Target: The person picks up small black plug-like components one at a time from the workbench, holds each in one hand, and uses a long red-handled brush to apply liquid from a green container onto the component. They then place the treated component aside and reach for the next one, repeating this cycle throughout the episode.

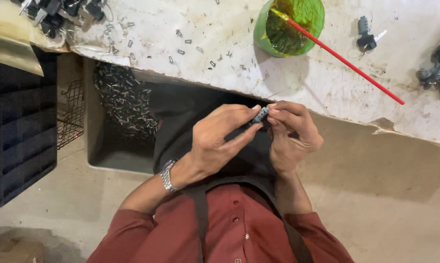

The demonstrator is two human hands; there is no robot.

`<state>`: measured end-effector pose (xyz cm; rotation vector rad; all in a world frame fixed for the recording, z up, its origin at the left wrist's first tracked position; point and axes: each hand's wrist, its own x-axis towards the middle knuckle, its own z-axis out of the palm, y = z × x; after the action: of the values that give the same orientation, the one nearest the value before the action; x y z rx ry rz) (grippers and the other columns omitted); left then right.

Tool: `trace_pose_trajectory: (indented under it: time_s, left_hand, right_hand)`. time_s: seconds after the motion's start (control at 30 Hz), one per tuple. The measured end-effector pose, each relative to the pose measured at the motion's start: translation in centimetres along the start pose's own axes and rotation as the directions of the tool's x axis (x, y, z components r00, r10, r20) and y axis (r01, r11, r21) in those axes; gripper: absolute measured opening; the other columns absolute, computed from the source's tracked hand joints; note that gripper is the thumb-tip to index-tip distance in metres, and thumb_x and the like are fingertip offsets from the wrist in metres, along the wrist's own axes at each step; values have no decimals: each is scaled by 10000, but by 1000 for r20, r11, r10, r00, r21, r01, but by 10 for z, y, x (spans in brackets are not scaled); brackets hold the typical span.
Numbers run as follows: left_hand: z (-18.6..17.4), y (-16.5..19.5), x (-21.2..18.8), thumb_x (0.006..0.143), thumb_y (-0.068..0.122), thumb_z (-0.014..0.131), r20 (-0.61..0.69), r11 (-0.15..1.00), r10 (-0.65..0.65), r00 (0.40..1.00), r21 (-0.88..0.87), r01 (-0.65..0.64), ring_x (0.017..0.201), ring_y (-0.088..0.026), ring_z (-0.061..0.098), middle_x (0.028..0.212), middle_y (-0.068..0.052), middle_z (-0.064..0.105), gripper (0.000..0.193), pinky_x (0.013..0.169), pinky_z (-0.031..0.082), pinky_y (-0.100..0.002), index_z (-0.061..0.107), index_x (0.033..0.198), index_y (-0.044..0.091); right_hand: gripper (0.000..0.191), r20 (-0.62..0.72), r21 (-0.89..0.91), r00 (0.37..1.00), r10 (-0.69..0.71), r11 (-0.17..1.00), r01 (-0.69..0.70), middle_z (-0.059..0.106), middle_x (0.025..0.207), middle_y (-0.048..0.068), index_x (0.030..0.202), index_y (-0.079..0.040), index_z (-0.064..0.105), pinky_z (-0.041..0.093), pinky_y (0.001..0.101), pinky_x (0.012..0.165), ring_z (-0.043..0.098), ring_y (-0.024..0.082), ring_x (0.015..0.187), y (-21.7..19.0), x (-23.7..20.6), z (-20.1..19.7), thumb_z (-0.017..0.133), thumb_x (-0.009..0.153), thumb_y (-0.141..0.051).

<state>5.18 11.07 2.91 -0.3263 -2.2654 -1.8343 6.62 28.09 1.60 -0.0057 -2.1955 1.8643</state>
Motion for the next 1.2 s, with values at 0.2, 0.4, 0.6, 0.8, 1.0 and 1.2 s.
trace_pose_trajectory:
  time_s: [0.2,0.4,0.6,0.8,1.0,1.2]
  left_hand:
    - [-5,0,-2,868,-29,847,-13,991,122,992,50,-121,1009,-270,720,1075,-115,721,340,894,606,-347,687,1166,-14]
    - [-6,-2,-3,880,-48,842,-8,975,194,981,113,-192,1038,-299,715,1089,-130,710,332,927,607,-373,685,1173,-48]
    - [-16,-3,10,874,-38,837,-86,999,23,996,37,-20,991,-257,741,1085,-127,745,328,901,606,-332,700,1172,-23]
    - [-21,-1,22,883,-45,823,-98,999,-35,995,27,38,972,-226,745,1064,-116,754,335,906,596,-312,705,1194,-6]
    - [-32,-6,27,857,-19,850,-208,995,-27,978,91,47,948,-225,731,1035,-114,750,324,877,585,-308,725,1156,3]
    - [-24,-8,29,847,17,878,-166,995,-13,986,100,30,922,-203,695,997,-81,733,341,839,584,-297,737,1156,25]
  right_hand:
    - [127,48,-202,989,-140,968,147,732,1098,160,1060,17,711,562,225,695,706,139,879,-4,3,1,781,971,74]
    - [175,100,-66,992,82,995,-76,717,1041,167,1052,28,677,549,231,747,683,159,896,-3,1,-11,825,980,85]
    - [244,-178,389,952,249,906,-165,684,943,155,1241,-37,612,395,213,488,551,99,605,-5,49,-10,696,1017,-88]
    - [315,-281,230,956,88,973,-21,720,944,207,1163,41,611,350,240,411,521,134,505,-19,80,-2,554,1175,-268]
    - [293,-384,349,913,141,937,2,679,913,182,1132,26,610,304,238,357,472,158,452,-20,55,-17,560,1126,-263]
    - [287,-293,550,876,382,817,-173,668,930,168,1164,1,598,319,242,372,425,157,429,-5,13,-39,549,1063,-263]
